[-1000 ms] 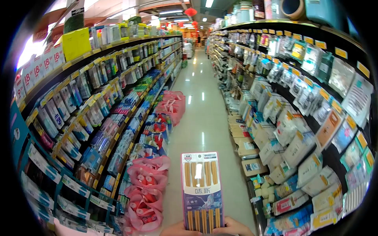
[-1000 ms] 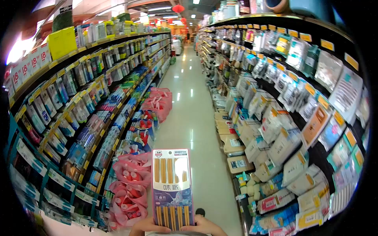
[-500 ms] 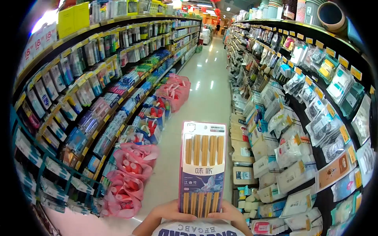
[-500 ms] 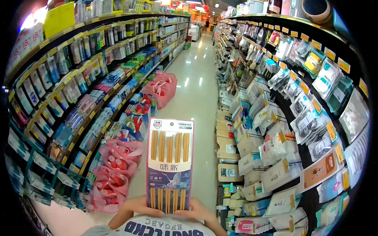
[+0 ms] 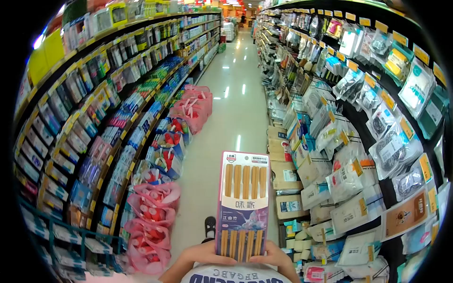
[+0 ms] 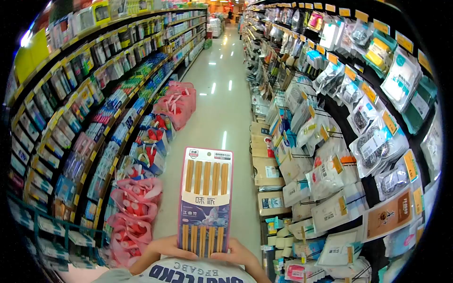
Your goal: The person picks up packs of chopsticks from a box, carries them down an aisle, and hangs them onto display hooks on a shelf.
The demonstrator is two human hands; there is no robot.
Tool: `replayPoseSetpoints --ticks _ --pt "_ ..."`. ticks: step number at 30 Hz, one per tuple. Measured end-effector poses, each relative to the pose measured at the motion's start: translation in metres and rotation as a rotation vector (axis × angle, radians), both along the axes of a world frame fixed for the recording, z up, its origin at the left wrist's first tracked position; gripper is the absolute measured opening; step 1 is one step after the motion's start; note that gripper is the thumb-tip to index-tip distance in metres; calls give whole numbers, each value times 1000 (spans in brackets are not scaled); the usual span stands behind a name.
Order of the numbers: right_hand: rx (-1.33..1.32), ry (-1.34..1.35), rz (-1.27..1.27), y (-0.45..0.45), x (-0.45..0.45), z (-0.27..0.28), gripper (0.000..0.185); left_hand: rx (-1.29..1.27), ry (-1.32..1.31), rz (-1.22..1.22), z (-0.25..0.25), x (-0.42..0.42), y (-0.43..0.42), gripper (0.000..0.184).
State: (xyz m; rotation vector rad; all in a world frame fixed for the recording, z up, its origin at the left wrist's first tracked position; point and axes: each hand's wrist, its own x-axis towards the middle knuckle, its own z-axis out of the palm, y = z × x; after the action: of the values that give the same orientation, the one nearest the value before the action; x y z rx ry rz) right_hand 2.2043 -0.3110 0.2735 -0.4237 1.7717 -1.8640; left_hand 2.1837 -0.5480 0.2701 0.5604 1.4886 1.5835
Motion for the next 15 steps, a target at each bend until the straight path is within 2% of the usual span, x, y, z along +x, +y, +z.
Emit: replayPoseSetpoints --ticks 3,5,9,13,15 --pt "34 -4 8 -3 -21 2 38 -17 70 -86 6 -30 -1 50" --pt "21 -40 -30 -8 -35 -3 38 29 42 -33 5 -49 -4 44" --pt "33 -16 -45 -27 -75 -11 38 20 35 -54 0 -94 -23 44" --pt "-21 -67 -62 -65 -130 7 37 -14 102 -60 14 -150 -59 46" --pt "13 -46 -21 -84 -158 13 38 55 83 -9 25 -173 -77 47"
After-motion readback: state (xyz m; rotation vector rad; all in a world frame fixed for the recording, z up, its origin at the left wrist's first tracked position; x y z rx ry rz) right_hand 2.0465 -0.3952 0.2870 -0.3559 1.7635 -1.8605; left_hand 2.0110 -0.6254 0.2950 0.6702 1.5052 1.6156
